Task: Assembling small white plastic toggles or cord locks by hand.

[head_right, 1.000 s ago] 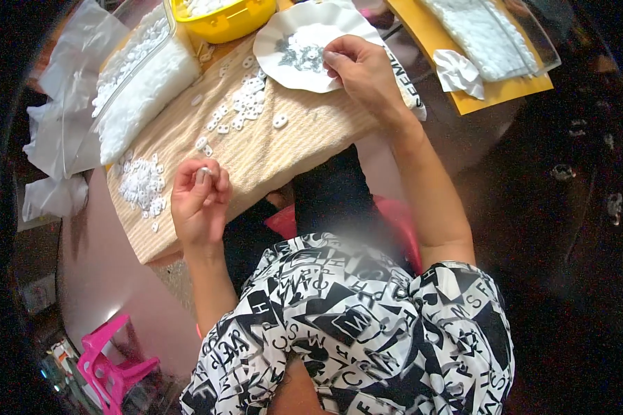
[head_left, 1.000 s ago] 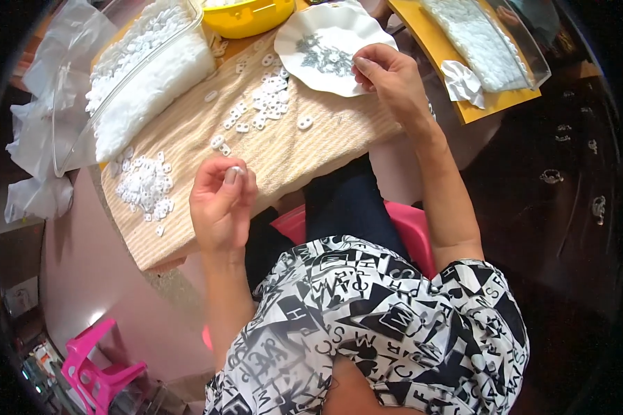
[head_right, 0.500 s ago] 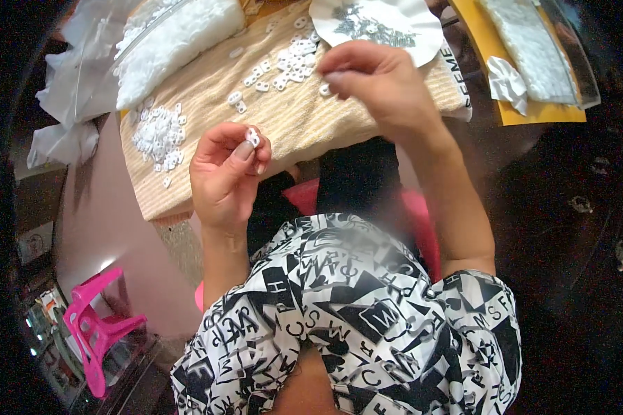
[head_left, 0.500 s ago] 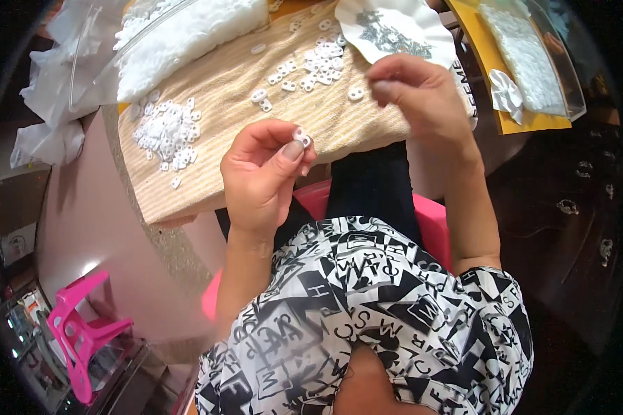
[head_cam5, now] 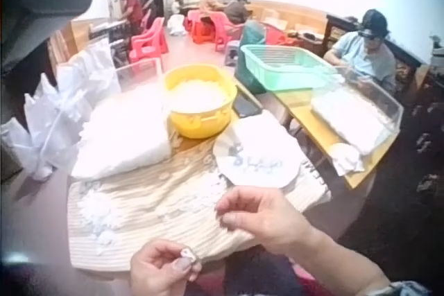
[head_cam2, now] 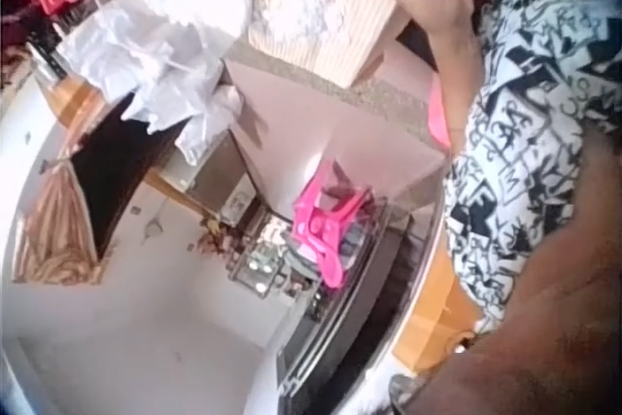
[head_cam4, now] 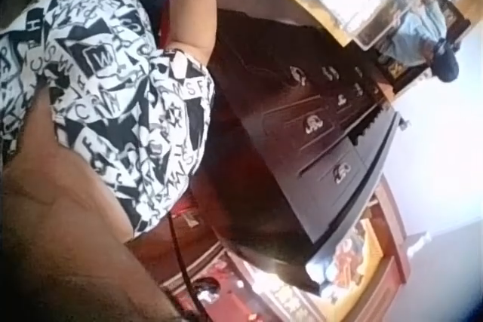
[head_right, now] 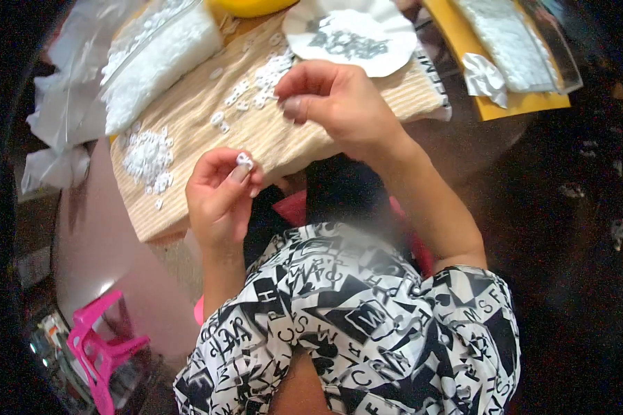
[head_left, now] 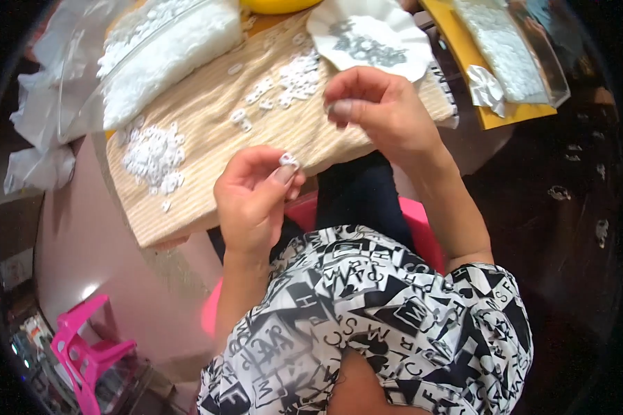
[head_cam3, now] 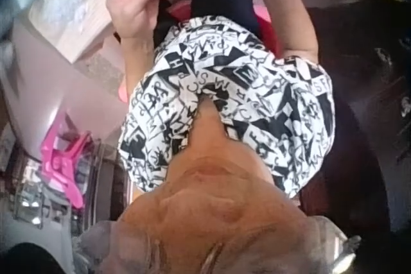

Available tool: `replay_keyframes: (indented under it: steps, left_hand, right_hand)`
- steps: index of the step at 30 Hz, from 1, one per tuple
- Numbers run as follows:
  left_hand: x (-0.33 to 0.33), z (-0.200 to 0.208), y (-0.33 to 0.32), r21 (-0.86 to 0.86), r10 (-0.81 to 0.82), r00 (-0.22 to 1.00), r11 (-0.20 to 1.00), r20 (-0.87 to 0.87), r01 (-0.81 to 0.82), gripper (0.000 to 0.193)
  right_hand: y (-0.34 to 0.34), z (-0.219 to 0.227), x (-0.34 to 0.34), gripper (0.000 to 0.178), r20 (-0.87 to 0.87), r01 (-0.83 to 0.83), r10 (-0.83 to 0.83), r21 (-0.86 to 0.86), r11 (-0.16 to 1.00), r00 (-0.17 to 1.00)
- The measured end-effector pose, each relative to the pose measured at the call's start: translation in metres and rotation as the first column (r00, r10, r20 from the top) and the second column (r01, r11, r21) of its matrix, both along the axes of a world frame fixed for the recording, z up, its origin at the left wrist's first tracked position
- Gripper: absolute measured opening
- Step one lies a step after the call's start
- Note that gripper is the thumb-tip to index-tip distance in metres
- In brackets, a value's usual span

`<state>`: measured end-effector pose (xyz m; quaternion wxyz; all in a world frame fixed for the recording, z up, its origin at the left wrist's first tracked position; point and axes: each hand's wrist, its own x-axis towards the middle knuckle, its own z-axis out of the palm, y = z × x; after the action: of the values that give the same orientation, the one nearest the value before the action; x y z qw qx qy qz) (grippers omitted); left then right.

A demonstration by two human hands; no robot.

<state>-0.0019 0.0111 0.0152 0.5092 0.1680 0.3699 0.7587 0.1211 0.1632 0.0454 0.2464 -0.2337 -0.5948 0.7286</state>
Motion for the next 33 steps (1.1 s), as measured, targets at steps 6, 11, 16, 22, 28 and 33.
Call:
replay_keyframes:
  steps: [6, 11, 16, 22, 28, 33]
  left_hand:
    - [-0.003, 0.001, 0.001, 0.017, -0.011, 1.0, 1.0, -0.023, 0.011, 0.015]
    - [-0.002, -0.002, 0.002, -0.012, -0.014, 1.0, 1.0, -0.016, 0.014, 0.014]
    - [-0.005, -0.001, 0.004, -0.037, -0.009, 1.0, 0.999, -0.012, 0.009, 0.015]
    - [-0.01, 0.002, 0.002, -0.044, -0.004, 1.0, 0.999, -0.011, 0.004, 0.015]
    - [-0.006, 0.0, 0.002, -0.03, -0.014, 1.0, 0.999, -0.008, 0.014, 0.016]
    - [-0.005, 0.001, 0.001, -0.025, 0.023, 1.0, 0.999, 0.006, -0.023, 0.02]
  right_hand:
    - [0.1, -0.012, 0.024, 0.013, 0.254, 0.104, -0.604, 0.863, 0.494, 0.756]
    - [0.135, -0.023, 0.029, 0.018, 0.255, -0.205, -0.655, 0.967, 0.153, 0.712]
    - [0.139, -0.015, -0.001, 0.02, 0.439, -0.369, -0.57, 0.898, 0.242, 0.695]
    - [0.14, -0.012, -0.022, 0.016, 0.572, -0.521, -0.576, 0.809, 0.274, 0.584]
    - [0.14, -0.018, -0.027, 0.011, 0.558, -0.599, -0.555, 0.79, 0.129, 0.617]
    - [0.126, -0.002, -0.016, 0.02, 0.504, -0.402, -0.489, 0.864, 0.304, 0.712]
